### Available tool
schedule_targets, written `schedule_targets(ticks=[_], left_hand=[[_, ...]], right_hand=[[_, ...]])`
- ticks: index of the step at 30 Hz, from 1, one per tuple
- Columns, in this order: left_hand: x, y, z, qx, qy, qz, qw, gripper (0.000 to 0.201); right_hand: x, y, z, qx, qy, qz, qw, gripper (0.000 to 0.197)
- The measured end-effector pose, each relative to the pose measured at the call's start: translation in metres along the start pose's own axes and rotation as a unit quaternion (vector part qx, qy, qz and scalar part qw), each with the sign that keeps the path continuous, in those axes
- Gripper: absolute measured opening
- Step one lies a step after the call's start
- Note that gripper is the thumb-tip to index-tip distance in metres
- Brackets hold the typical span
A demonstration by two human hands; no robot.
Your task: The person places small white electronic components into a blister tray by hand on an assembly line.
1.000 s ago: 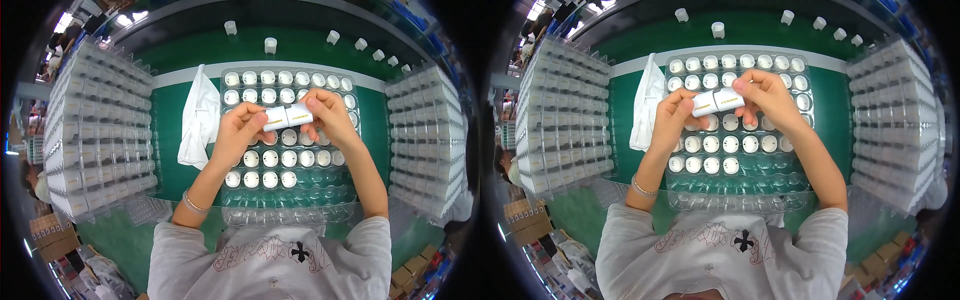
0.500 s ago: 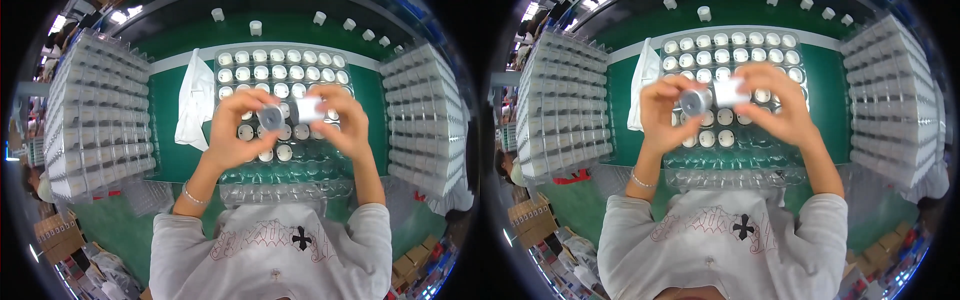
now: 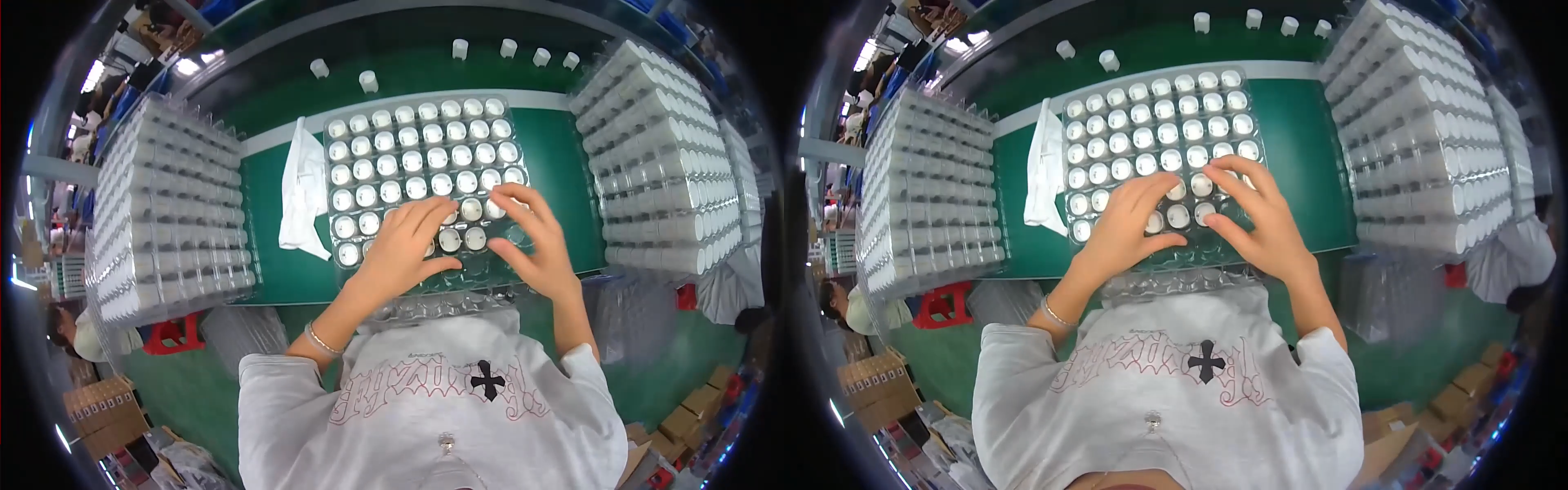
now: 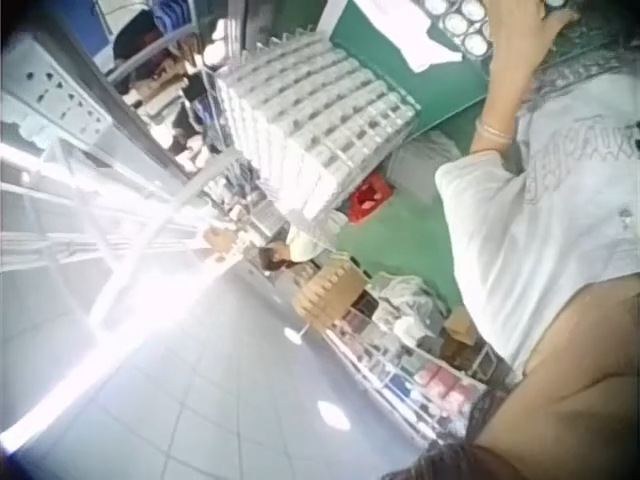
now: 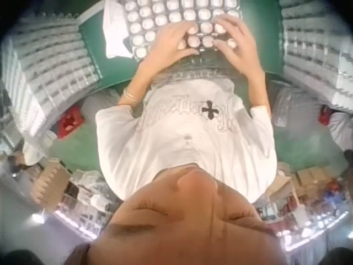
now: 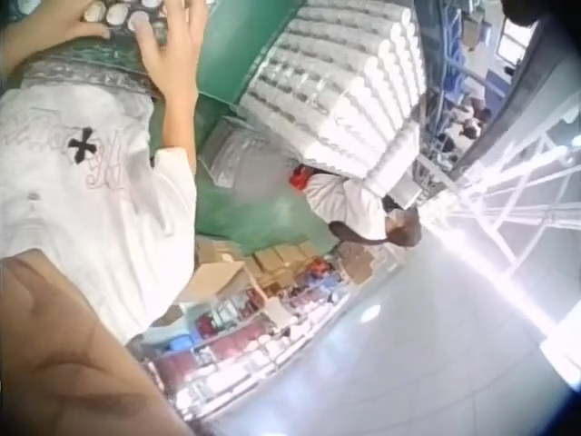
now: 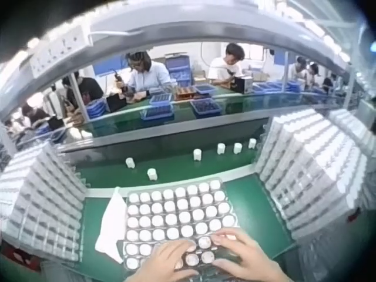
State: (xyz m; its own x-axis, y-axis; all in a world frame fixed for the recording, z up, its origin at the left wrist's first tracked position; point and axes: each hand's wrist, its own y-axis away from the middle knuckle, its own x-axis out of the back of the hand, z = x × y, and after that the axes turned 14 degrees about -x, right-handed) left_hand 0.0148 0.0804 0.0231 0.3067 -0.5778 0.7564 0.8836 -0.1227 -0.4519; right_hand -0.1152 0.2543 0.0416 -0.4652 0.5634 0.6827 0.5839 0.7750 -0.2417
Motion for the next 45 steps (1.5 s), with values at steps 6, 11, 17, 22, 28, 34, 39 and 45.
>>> schedule_targets(ticks=[6, 11, 17, 22, 28, 34, 39, 45], left_hand=[[-0.003, 0.006, -0.034, 0.089, -0.103, 0.007, 0.991, 0.055], [-0.003, 0.003, -0.035, 0.108, -0.059, -0.001, 0.992, 0.049], [0.002, 0.004, -0.039, 0.099, -0.052, 0.005, 0.994, 0.044], [0.005, -0.005, -0.048, 0.082, -0.027, 0.004, 0.996, 0.038], [0.005, -0.001, -0.057, 0.104, -0.025, -0.003, 0.994, 0.040], [0.016, -0.020, -0.058, 0.112, 0.034, 0.009, 0.993, 0.046], [0.029, -0.054, -0.075, 0.069, 0.064, 0.183, 0.979, 0.050], [0.014, -0.046, -0.082, 0.065, 0.201, 0.234, 0.949, 0.045]], right_hand=[[0.075, -0.022, -0.084, 0.219, -0.487, -0.232, 0.813, 0.019], [0.131, -0.054, -0.123, 0.471, -0.473, -0.330, 0.667, 0.033], [0.099, -0.091, -0.017, 0.266, -0.264, -0.273, 0.886, 0.023], [0.060, -0.220, 0.162, -0.215, 0.131, 0.160, 0.955, 0.067], [0.019, -0.284, 0.194, -0.381, 0.180, 0.026, 0.906, 0.078], [0.006, -0.274, 0.174, -0.286, 0.128, 0.092, 0.945, 0.043], [-0.014, -0.210, 0.084, -0.226, -0.315, -0.075, 0.919, 0.026], [-0.046, -0.121, 0.019, -0.154, -0.469, -0.146, 0.857, 0.023]])
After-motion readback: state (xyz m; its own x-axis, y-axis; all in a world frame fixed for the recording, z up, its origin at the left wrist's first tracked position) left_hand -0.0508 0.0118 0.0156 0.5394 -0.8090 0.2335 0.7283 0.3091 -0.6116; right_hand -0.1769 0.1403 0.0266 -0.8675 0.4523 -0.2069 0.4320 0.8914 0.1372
